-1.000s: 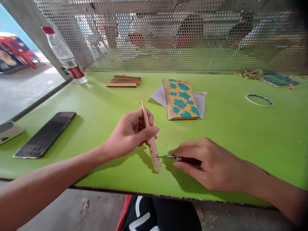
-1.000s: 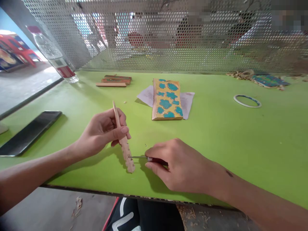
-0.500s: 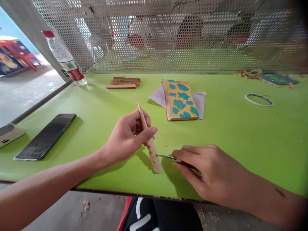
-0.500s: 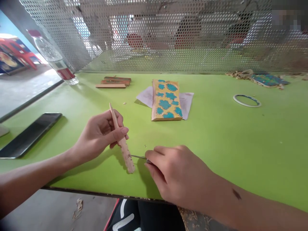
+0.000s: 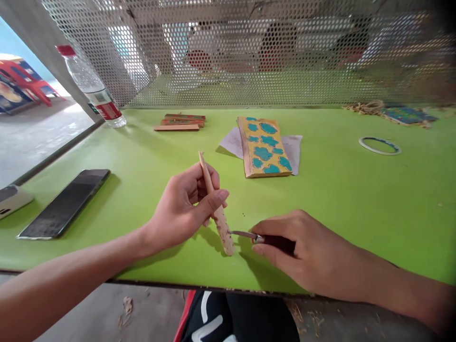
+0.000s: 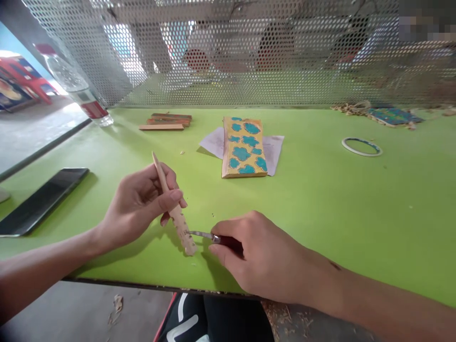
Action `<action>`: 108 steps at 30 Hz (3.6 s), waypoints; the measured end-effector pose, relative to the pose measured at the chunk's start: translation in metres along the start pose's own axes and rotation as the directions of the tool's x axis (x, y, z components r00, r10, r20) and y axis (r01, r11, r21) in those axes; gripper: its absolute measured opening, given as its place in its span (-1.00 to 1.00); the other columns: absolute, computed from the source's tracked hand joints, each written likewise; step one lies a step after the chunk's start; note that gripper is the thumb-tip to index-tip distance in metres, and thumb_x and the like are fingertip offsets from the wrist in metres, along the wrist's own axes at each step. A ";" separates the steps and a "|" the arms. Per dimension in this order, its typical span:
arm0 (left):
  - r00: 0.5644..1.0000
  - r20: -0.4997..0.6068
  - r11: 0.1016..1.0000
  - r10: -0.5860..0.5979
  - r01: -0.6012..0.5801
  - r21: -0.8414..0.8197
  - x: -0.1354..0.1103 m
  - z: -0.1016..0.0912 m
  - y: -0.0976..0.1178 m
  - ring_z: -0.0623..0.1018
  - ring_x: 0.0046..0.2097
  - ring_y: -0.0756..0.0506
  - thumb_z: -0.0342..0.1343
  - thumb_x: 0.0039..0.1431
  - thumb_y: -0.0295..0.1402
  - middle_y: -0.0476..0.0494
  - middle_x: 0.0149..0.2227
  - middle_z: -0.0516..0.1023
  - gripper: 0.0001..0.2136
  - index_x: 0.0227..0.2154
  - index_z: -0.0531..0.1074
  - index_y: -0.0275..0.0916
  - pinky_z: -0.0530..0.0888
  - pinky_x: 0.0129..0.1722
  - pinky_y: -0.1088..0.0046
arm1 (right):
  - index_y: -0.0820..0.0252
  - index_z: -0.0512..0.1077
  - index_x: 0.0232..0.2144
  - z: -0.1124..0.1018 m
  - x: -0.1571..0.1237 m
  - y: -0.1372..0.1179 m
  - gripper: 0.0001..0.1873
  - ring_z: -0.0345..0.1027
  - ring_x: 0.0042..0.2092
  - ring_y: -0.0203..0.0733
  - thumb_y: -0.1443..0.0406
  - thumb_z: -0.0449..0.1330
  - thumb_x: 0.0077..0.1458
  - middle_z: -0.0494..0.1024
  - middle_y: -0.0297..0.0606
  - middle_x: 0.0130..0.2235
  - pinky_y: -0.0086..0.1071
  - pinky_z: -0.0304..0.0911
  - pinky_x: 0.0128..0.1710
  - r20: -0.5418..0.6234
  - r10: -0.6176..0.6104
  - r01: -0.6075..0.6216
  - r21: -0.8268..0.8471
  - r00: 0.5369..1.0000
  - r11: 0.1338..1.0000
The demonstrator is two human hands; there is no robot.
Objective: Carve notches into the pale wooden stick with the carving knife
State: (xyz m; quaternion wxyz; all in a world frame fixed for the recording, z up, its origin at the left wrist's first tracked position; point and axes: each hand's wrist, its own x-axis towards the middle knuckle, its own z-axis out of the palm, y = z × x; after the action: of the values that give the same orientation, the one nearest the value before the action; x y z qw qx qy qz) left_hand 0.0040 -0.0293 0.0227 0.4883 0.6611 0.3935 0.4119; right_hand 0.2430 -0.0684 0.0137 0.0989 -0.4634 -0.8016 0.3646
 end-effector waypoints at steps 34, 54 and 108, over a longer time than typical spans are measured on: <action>0.999 0.028 0.996 -0.016 0.018 -0.087 0.004 0.000 -0.004 0.48 -0.52 0.08 0.36 0.17 -0.36 0.00 -0.45 0.54 -0.74 -0.31 0.33 -0.27 0.46 -0.62 0.64 | 0.18 0.56 -0.26 0.001 0.000 0.001 -0.80 0.31 -0.43 -0.25 0.27 0.14 0.33 0.57 -0.28 -0.41 -0.39 0.08 -0.47 -0.048 -0.068 0.067 -0.030 0.997 0.997; 0.995 -0.021 0.993 -0.097 0.095 -0.065 0.006 0.002 -0.003 0.45 -0.58 0.07 0.38 0.13 -0.34 0.05 -0.51 0.49 -0.71 -0.34 0.33 -0.25 0.44 -0.65 0.60 | 0.14 0.46 -0.20 0.016 -0.009 0.001 -0.77 0.44 -0.35 -0.16 0.35 0.00 0.38 0.57 -0.26 -0.30 -0.26 0.08 -0.36 -0.118 -0.207 0.159 -0.325 0.971 0.932; 0.990 0.100 0.974 -0.102 0.120 -0.192 0.015 -0.007 -0.013 0.54 -0.48 0.02 0.40 0.12 -0.35 -0.02 -0.47 0.55 -0.71 -0.34 0.34 -0.27 0.45 -0.61 0.63 | 0.22 0.50 -0.13 0.013 -0.002 0.005 -0.79 0.45 -0.37 -0.19 0.36 0.05 0.39 0.62 -0.20 -0.29 -0.31 0.16 -0.41 -0.139 -0.327 0.262 -0.351 0.935 0.899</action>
State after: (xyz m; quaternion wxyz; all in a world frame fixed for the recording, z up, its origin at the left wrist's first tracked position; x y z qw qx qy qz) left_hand 0.0017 -0.0103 0.0140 0.5911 0.6041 0.3644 0.3910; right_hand 0.2412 -0.0750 0.0010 0.1529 -0.3794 -0.8983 0.1605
